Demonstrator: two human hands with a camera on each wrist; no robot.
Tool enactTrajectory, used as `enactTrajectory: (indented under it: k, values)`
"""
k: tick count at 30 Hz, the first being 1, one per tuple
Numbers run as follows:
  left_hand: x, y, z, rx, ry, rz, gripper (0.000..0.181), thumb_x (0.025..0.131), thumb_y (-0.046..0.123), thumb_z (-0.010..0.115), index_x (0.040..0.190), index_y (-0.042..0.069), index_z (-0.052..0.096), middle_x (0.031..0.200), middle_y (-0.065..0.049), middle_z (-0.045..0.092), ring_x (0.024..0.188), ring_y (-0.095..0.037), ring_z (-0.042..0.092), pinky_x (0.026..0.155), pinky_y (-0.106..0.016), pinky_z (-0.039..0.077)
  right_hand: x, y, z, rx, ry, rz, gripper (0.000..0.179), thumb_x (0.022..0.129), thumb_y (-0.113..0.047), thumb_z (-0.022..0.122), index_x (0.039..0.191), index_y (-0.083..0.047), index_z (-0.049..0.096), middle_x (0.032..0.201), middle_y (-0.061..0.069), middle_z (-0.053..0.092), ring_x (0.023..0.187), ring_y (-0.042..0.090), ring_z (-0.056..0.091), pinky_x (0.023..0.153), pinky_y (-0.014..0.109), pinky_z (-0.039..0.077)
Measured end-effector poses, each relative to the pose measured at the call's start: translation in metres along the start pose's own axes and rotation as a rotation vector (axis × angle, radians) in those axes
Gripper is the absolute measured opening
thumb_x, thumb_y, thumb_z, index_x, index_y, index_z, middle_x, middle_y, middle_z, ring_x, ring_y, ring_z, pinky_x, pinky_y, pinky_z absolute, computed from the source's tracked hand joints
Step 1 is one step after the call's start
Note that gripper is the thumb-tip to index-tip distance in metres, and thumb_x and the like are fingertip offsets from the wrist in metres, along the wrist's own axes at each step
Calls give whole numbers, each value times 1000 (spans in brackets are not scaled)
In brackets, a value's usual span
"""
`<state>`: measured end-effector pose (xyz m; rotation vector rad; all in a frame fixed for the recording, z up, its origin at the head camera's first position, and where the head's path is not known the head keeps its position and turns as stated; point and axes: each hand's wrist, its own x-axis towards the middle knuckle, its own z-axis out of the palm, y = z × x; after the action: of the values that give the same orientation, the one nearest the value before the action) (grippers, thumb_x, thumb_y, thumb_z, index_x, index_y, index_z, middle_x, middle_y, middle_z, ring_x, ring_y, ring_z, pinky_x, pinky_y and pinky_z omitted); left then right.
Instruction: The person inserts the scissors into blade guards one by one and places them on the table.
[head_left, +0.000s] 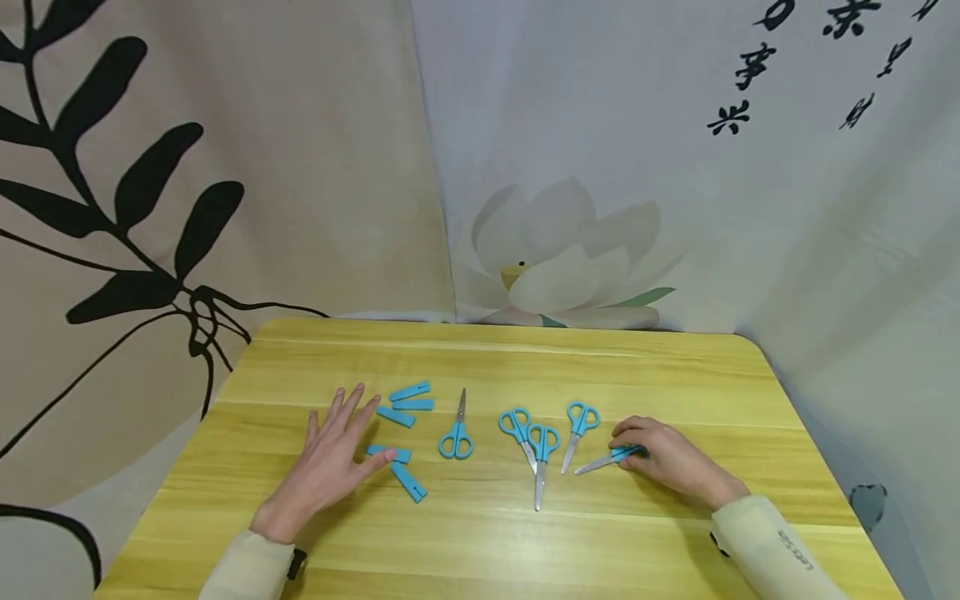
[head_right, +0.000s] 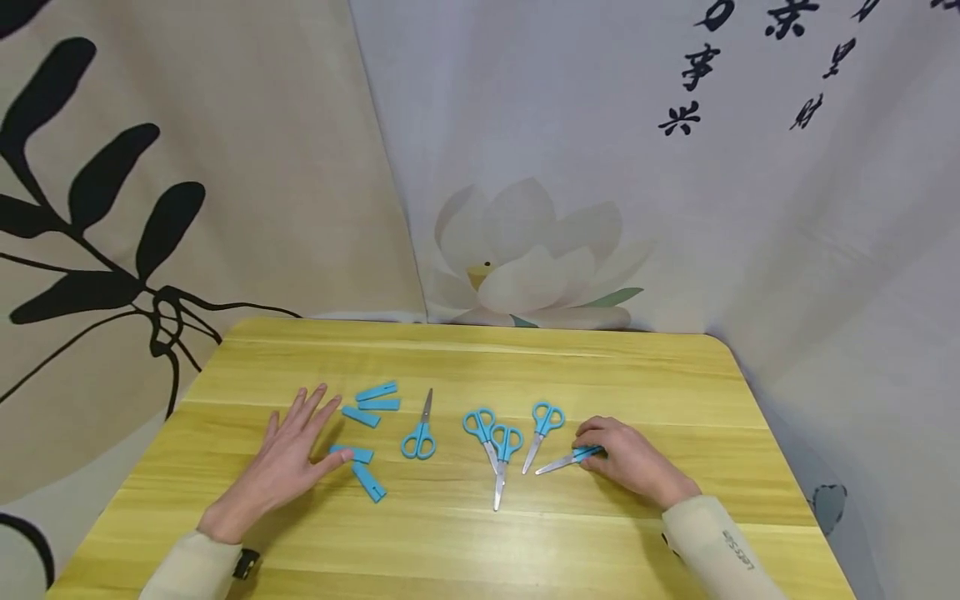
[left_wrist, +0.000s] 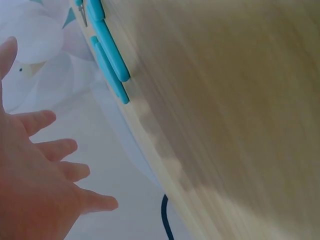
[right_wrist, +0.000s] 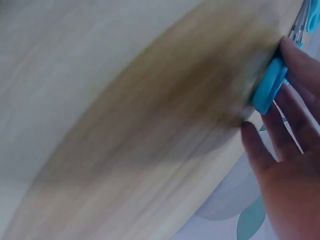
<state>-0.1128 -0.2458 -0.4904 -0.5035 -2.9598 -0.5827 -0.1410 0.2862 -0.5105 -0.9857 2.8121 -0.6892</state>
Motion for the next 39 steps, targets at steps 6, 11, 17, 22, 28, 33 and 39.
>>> enactTrajectory:
  k: [6,11,17,22,28,33,39]
  values:
    - [0,-1,0,-2,-7,18,88,95,57,70,159,5,38,169,-22,17,153,-51,11,111,-84,11,-3,-1,-2,-3,30,-5,20,90,-13,82,110,-16,77,119,1,67,107,23,65,89,42,59]
    - [0,-2,0,19,-7,40,88,93,54,74,157,4,41,169,-23,17,154,-50,11,112,-82,12,-5,-3,-4,26,73,22,18,90,-11,82,106,-19,77,116,-5,65,104,17,64,87,38,59]
    - [2,-7,0,35,7,101,89,87,47,82,156,6,44,167,-20,25,152,-49,18,112,-80,17,-3,-9,-9,12,147,47,19,89,-10,83,105,-18,77,114,-7,65,102,15,64,85,37,60]
    - [0,-14,2,40,21,208,82,85,34,87,152,5,49,160,-20,41,147,-50,32,112,-75,28,-2,-13,-10,10,173,66,19,89,-10,83,107,-17,78,116,-6,65,102,17,65,84,38,60]
    - [-3,-16,3,-18,-42,263,65,89,27,85,146,9,59,151,-15,53,140,-41,47,110,-62,43,-1,-20,-6,2,205,43,22,89,-7,82,109,-15,77,119,0,65,105,20,65,85,40,60]
    - [0,-15,5,-50,-127,238,50,93,26,80,139,13,66,142,-6,61,130,-29,57,106,-50,51,0,-25,-2,7,223,32,23,91,-7,80,112,-13,76,123,5,65,109,25,65,86,42,60]
    - [6,-15,7,-47,-152,254,44,93,22,80,135,13,69,135,-2,64,123,-24,61,102,-45,54,1,-29,0,14,235,24,25,91,-5,80,115,-8,75,124,8,65,110,26,65,87,43,60]
